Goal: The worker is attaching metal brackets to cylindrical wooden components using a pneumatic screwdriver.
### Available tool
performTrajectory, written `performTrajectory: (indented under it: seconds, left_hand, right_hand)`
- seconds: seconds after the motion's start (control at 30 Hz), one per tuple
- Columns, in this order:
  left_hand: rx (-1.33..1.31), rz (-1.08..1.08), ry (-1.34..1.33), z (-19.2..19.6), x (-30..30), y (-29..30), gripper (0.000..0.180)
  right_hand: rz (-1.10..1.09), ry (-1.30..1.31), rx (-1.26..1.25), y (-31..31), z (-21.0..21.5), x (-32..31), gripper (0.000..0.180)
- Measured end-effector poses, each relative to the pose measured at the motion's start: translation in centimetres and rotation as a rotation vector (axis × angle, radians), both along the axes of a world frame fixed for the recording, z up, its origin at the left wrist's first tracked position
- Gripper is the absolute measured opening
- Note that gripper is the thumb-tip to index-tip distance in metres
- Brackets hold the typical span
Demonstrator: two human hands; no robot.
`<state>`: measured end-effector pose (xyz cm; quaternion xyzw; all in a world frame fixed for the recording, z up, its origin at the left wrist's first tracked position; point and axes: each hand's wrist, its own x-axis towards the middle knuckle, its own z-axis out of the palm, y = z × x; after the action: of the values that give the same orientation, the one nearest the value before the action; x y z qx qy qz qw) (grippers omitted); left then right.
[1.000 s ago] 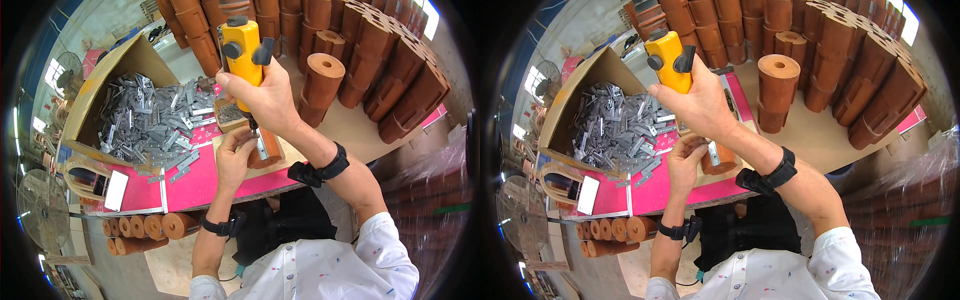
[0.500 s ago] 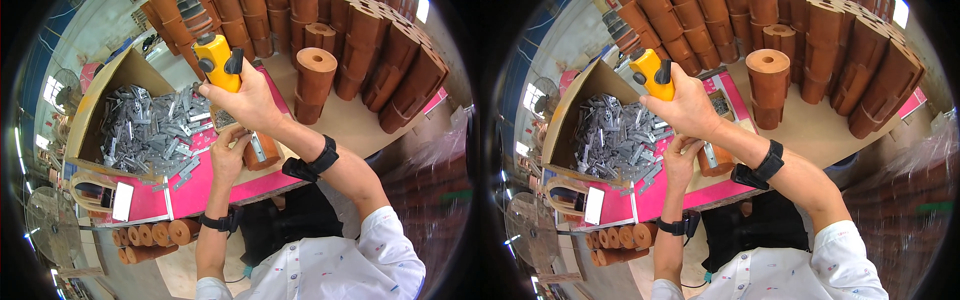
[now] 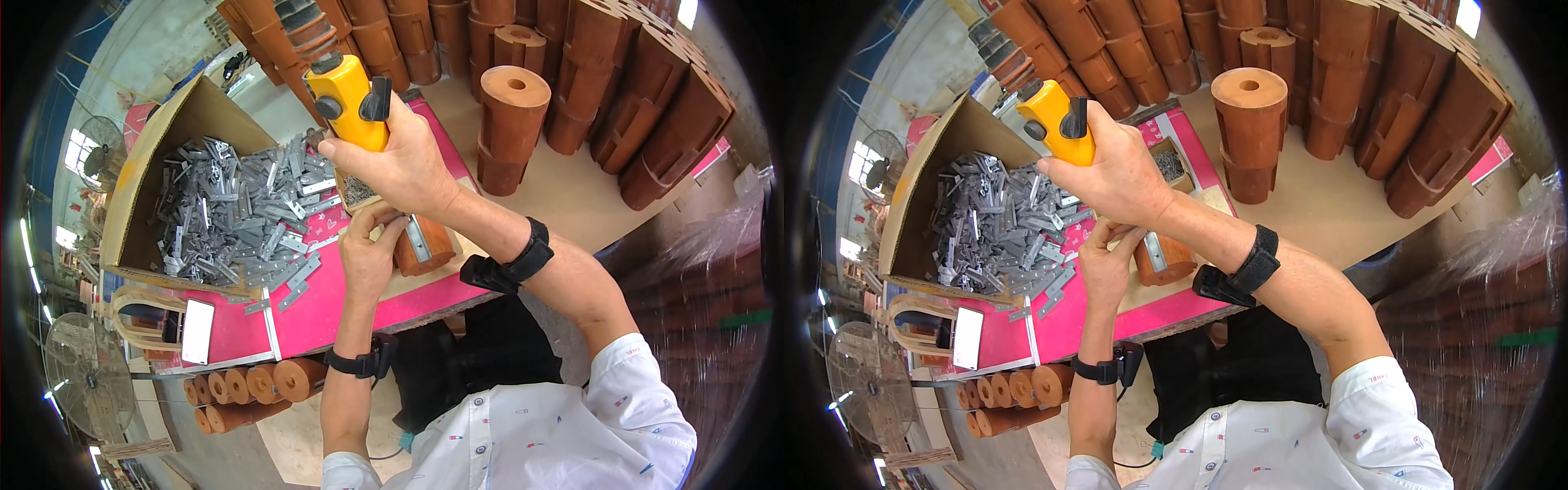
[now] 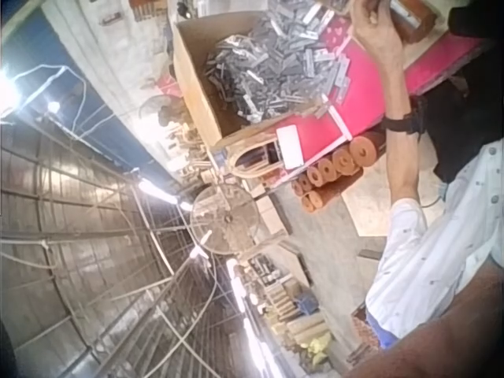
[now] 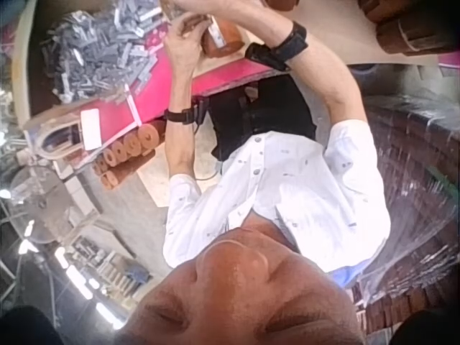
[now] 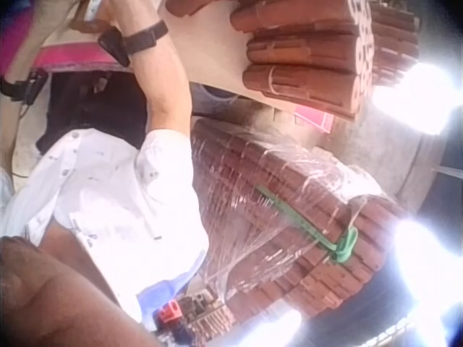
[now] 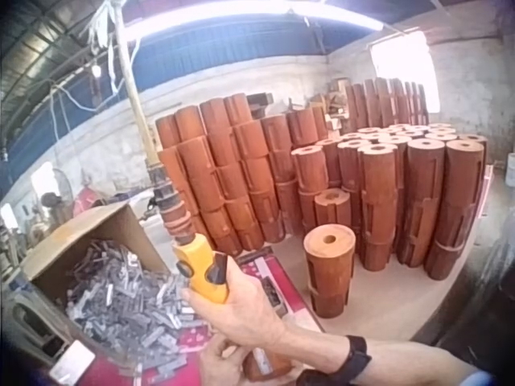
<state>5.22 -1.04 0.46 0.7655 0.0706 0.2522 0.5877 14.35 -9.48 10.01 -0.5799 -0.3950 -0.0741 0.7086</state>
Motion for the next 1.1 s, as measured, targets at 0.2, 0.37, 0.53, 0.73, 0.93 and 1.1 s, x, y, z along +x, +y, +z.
performTrajectory:
  seconds: [0.2, 0.37, 0.53, 0.73, 0.93, 1.1]
  left_hand:
    - [0.009, 0.005, 0.009, -0.1, -0.1, 0.0, 0.020]
    - [0.107, 0.018, 0.181, -0.4, -0.5, 0.7, 0.045]
    - [0.243, -0.254, 0.150, 0.9, -1.6, 0.2, 0.098]
    - [0.314, -0.230, 0.194, -0.3, -1.7, 0.3, 0.113]
    - [0.264, -0.219, 0.244, 0.0, -1.6, 0.1, 0.114]
    - [0.272, -0.214, 0.259, -0.2, -1.6, 0.3, 0.113]
  right_hand:
    - [-0.021, -0.040, -0.003, 0.0, -0.3, 0.0, 0.040]
    - [-0.009, -0.045, -0.028, 0.1, -0.5, -0.1, 0.041]
    - [0.015, -0.039, 0.002, 0.3, -1.0, 0.1, 0.042]
    - [0.023, -0.061, 0.026, 0.3, -1.2, 0.3, 0.041]
    - [0.039, -0.058, -0.001, 0.2, -1.3, 0.4, 0.042]
    - [0.070, -0.073, -0.029, -0.3, -1.3, 0.4, 0.043]
